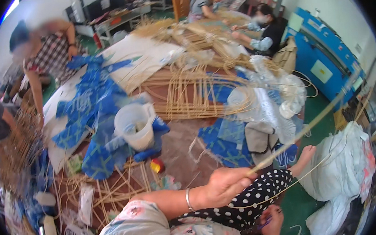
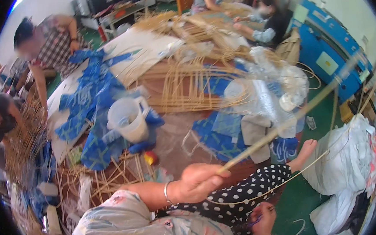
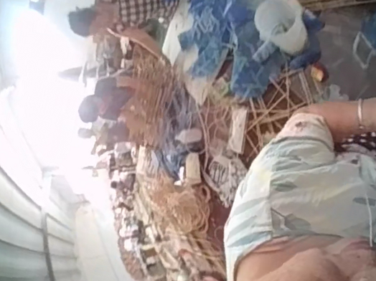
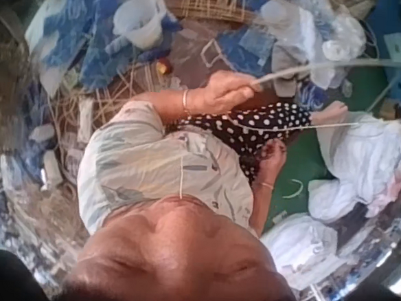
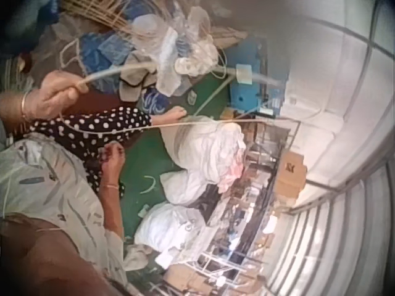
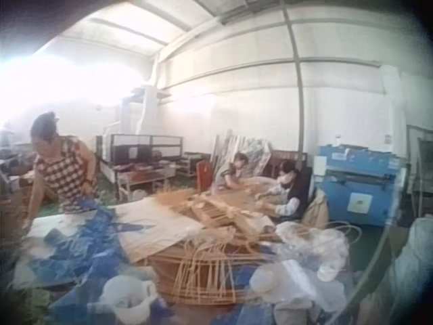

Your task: The person sits on the floor in a workshop and weaves thin bamboo strips into a basket frame. They use a small tool to thread the strips through the structure and tie them with string. The person occasionally picks up new strips from a pile on the table and continues the weaving process.

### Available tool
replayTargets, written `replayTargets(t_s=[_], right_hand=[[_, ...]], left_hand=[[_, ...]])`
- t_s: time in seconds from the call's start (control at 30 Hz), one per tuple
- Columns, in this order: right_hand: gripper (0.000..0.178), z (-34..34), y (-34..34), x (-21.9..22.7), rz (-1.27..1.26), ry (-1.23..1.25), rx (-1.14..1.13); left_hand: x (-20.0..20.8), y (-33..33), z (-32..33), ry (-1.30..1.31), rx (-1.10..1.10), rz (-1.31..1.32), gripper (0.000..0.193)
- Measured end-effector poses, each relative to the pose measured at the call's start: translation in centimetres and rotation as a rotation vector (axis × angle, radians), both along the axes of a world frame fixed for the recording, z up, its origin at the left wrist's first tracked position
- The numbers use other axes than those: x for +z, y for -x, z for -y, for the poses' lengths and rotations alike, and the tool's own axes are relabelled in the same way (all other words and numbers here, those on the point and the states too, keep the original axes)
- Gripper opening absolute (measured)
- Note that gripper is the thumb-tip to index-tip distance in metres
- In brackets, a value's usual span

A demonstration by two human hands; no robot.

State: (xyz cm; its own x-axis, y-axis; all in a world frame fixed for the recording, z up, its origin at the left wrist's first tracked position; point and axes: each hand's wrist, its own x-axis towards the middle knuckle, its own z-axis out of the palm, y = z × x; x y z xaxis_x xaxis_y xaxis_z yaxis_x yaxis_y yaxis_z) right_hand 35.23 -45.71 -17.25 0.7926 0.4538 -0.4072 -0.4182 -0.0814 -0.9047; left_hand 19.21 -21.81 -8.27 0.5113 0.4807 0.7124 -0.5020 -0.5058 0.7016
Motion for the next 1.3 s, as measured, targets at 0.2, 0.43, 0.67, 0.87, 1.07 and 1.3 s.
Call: replayTargets(t_s=[0.2,0.43,0.67,0.87,1.07,1.3], right_hand=[[0.019,2.4,5.4,-0.9,-0.345,-0.051,0.131],[0.022,5.0,6.3,-1.8,-0.333,-0.132,-0.006],[0.022,5.5,5.2,-2.9,-0.495,-0.130,-0.103],[0.027,6.1,4.7,-4.2,-0.450,0.041,-0.124],[0.026,6.6,3.9,-4.7,-0.509,0.124,-0.133],[0.026,5.6,3.7,-4.0,-0.521,0.168,-0.170]], left_hand=[[0.4,-1.8,-3.6,0.570,0.040,0.186,0.021],[2.6,-7.8,-12.5,0.782,0.184,0.318,0.019],[3.0,-16.0,-32.4,1.206,0.252,0.333,0.038],[-9.3,-13.8,-33.4,0.346,0.851,-0.575,0.052],[-15.8,-15.2,-25.9,-0.309,0.451,-1.222,0.057],[-18.8,-17.9,-25.8,-0.579,0.406,-1.257,0.059]])
